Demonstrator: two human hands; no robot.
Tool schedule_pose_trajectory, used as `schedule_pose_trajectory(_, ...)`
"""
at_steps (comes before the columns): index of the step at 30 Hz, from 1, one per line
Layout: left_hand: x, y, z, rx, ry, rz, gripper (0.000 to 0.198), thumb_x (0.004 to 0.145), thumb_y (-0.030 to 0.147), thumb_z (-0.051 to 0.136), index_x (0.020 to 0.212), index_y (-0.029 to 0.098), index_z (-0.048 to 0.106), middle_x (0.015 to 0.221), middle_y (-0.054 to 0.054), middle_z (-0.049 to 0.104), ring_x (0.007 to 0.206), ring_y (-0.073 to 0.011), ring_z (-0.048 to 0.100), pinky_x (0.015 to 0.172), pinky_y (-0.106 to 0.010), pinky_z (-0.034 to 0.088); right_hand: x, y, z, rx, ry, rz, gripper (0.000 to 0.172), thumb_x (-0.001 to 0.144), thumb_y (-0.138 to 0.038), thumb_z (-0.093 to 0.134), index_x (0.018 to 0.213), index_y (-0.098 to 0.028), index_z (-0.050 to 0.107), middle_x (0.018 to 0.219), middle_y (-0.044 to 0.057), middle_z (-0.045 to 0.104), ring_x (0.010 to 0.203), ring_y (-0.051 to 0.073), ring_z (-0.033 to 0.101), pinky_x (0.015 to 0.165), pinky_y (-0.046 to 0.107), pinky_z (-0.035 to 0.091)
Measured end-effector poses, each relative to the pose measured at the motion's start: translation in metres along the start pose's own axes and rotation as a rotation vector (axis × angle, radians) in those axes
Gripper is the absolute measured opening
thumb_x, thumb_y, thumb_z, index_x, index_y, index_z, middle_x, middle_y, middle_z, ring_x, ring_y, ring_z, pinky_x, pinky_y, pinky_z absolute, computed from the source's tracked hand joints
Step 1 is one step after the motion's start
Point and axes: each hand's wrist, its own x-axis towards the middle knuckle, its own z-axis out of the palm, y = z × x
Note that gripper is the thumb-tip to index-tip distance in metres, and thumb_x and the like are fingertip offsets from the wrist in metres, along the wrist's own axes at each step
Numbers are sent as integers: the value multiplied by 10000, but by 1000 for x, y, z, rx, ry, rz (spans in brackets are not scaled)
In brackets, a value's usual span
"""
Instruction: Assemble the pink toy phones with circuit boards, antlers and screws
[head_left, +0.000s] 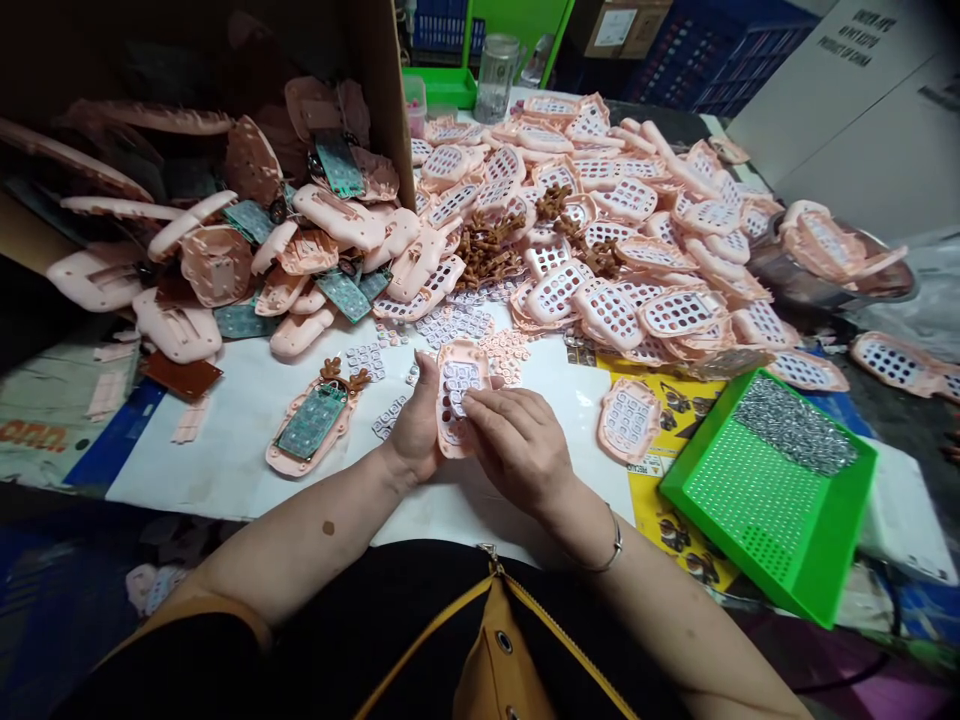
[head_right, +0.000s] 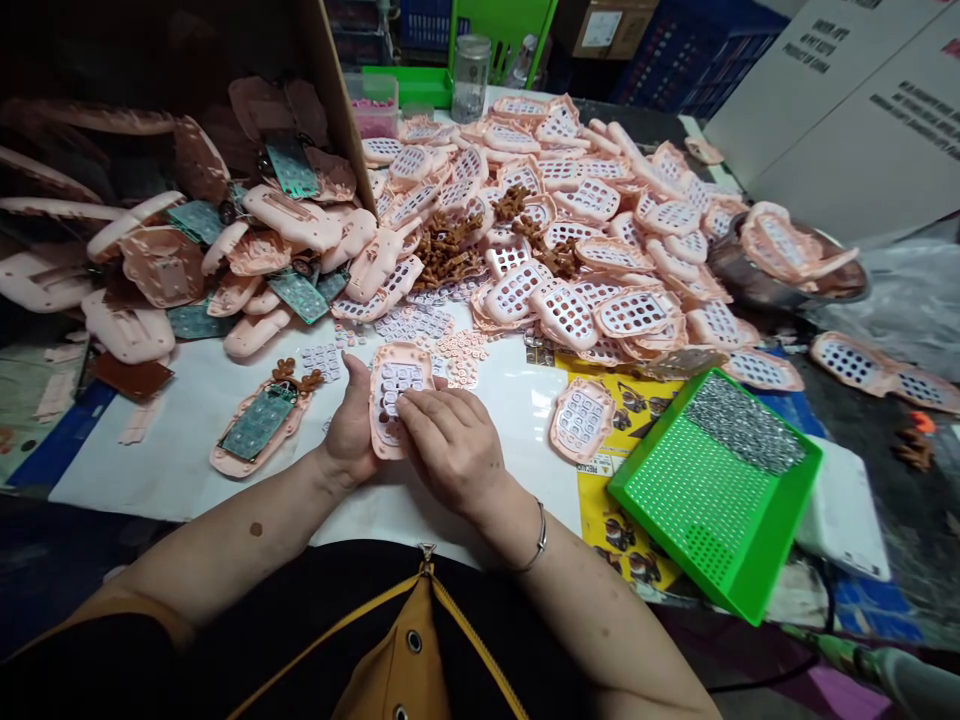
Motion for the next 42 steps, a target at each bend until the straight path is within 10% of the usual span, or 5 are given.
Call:
schedule_pose_trajectory(13, -4, 7, 8, -83, 69, -68, 1002, 783, 888, 161, 1187, 116, 655, 1033, -171, 712, 1179, -328, 626, 958, -434, 531, -6, -5, -6, -1, -311, -51, 561, 909, -521, 577, 1261, -85, 606, 1333, 216, 630, 1267, 311, 570, 1074, 486, 460)
schedule_pose_trajectory(19, -6, 4, 9, 5, 45, -98, 995, 814, 854, 177, 1342, 114, 581, 1212, -194, 678, 1239, -331, 585, 1041, -466, 469, -17, -11, -17, -240, -286, -152, 368, 958, -147, 464, 1300, -83, 584, 1341, 169, 646, 1282, 242, 583, 1103, 399, 436)
schedule_pose_trajectory(26, -7, 6, 6, 262, 31, 18, 808, 825, 802, 386, 1297, 172, 569, 1230, -154, 653, 949, -229, 687, 785, -368, 591, -44, 21, -59, -435, -160, 164, 354, 961, -150, 444, 1273, -132, 612, 1193, 147, 733, 1107, 210, 695, 970, 374, 520)
schedule_pose_trajectory(34, -7, 6, 7, 353, 75, -31, 568, 875, 624, 550, 1192, 156, 603, 1071, -111, 686, 771, -166, 691, 668, -306, 597, -97, 64, -96, -639, -556, 425, 384, 990, -242, 393, 1203, -61, 656, 1245, 230, 686, 1110, 317, 683, 957, 477, 485)
schedule_pose_trajectory(42, -5, 7, 8, 344, 116, -31, 506, 881, 557, 591, 1175, 146, 608, 1010, -102, 695, 732, -157, 688, 634, -286, 591, -48, 104, -103, -494, -565, 456, 374, 967, -409, 468, 1192, -168, 646, 1191, 172, 701, 998, 290, 657, 843, 431, 460)
